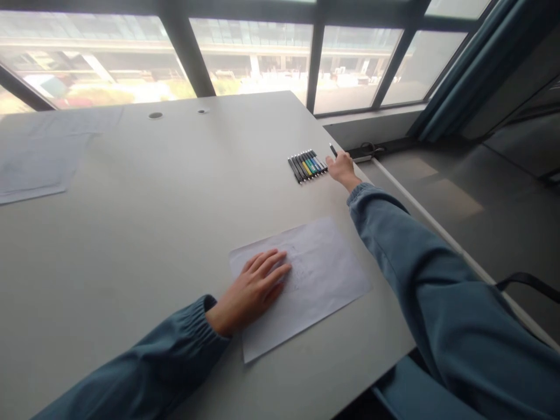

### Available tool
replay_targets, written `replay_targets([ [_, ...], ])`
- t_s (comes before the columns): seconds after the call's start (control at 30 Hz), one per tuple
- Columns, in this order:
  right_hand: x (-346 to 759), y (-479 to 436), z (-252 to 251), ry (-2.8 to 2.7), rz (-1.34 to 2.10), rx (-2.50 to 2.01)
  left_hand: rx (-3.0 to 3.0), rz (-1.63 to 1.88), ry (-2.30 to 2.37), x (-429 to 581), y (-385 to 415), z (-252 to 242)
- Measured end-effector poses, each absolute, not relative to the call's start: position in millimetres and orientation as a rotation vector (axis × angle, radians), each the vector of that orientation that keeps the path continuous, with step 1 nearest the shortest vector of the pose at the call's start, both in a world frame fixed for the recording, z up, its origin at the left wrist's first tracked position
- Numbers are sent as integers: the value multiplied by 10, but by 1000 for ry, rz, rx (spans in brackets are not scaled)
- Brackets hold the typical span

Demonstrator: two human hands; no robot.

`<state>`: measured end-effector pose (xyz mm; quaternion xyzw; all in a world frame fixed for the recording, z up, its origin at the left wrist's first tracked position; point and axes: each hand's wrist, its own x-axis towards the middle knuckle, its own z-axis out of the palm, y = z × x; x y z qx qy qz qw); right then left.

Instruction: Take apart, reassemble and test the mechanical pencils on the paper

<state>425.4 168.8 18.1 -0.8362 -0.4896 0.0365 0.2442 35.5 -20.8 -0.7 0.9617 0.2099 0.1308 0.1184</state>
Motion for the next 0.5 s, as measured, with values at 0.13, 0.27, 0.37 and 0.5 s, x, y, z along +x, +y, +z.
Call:
replay_targets([
  [0.13,4154,1893,76,-1398,193,-2345,2812,390,614,373,-202,4],
  [0.27,4043,2137,69,-1374,238,-2454,2816,376,620,386,-201,30],
  [0.37,3972,2281,108,-1315,241,-2465,2811,357,635,387,-201,57],
  [0.5,3782,2380,164,-1400,349,-2480,2796,339,634,378,-194,78],
])
